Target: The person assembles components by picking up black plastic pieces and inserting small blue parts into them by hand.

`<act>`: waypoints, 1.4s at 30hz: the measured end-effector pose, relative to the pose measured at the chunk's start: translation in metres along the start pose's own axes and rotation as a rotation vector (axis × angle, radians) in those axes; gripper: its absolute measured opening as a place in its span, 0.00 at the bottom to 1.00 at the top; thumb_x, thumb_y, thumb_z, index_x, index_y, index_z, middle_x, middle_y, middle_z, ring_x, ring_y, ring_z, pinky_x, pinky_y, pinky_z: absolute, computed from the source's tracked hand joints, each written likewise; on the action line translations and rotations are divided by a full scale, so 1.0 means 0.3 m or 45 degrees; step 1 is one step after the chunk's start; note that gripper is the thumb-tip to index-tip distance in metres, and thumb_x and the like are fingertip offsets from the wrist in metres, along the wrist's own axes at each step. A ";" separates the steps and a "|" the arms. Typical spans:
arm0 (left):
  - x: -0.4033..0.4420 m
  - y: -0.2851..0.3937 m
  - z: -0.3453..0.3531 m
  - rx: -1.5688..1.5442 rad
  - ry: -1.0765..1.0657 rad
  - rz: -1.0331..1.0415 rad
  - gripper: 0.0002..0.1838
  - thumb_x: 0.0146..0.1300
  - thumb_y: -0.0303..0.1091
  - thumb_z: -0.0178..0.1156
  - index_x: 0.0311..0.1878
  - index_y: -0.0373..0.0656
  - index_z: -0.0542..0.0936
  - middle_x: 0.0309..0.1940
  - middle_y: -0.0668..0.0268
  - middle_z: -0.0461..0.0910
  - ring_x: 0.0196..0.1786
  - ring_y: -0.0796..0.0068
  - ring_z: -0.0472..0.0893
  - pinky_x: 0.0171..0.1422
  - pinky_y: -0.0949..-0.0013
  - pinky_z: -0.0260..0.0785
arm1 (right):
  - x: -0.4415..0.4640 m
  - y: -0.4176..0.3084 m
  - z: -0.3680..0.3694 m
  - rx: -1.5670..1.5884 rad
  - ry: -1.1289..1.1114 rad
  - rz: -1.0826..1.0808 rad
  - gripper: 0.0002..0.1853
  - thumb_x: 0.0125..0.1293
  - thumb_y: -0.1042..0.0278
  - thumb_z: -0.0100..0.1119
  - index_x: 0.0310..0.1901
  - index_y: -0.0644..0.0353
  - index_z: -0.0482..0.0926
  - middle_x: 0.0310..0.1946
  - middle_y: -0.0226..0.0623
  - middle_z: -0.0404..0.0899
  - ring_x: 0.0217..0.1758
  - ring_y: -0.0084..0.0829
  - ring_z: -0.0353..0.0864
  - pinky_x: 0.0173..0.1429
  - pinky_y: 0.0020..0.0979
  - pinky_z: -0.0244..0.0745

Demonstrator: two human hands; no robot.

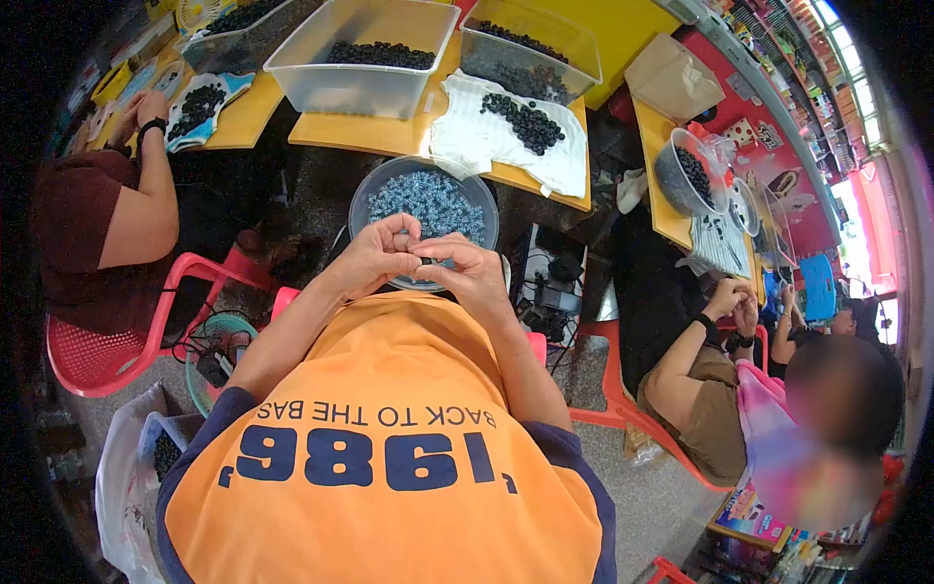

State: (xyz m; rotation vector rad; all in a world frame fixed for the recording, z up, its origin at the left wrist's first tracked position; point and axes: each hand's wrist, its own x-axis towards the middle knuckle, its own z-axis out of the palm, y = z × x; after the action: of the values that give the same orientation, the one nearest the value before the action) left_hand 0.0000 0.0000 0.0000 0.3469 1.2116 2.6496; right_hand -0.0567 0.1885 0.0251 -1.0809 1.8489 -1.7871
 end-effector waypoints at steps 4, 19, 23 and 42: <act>-0.010 -0.012 0.035 -0.173 0.222 -0.045 0.12 0.62 0.22 0.61 0.46 0.41 0.71 0.37 0.64 0.82 0.39 0.76 0.83 0.45 0.76 0.77 | -0.007 -0.002 0.031 0.058 0.150 0.109 0.11 0.59 0.77 0.64 0.45 0.64 0.84 0.45 0.39 0.83 0.46 0.25 0.80 0.51 0.25 0.75; 0.112 0.388 -0.087 0.803 0.861 0.192 0.10 0.60 0.24 0.61 0.45 0.34 0.82 0.35 0.65 0.82 0.35 0.78 0.80 0.45 0.74 0.73 | 0.087 0.036 -0.294 0.254 0.625 0.332 0.08 0.67 0.73 0.58 0.42 0.69 0.83 0.37 0.34 0.85 0.41 0.20 0.80 0.50 0.21 0.72; 0.329 0.624 -0.158 1.249 0.951 0.490 0.10 0.60 0.28 0.63 0.44 0.36 0.84 0.36 0.68 0.84 0.39 0.84 0.80 0.46 0.79 0.71 | 0.239 0.049 -0.366 -0.533 0.487 0.284 0.10 0.62 0.70 0.63 0.43 0.65 0.83 0.40 0.39 0.85 0.41 0.26 0.82 0.48 0.25 0.74; 0.159 0.257 -0.316 1.685 0.827 0.292 0.17 0.58 0.21 0.62 0.53 0.37 0.79 0.51 0.57 0.79 0.54 0.64 0.79 0.57 0.67 0.71 | 0.863 0.506 -0.500 -1.729 0.146 -0.171 0.15 0.62 0.65 0.59 0.49 0.62 0.79 0.56 0.47 0.74 0.62 0.45 0.70 0.63 0.43 0.66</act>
State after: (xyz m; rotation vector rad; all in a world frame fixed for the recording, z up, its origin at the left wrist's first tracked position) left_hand -0.0804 -0.1035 0.0045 -0.2695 3.1380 1.6689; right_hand -0.3729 0.0925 -0.0335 -1.4662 3.1520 -0.3924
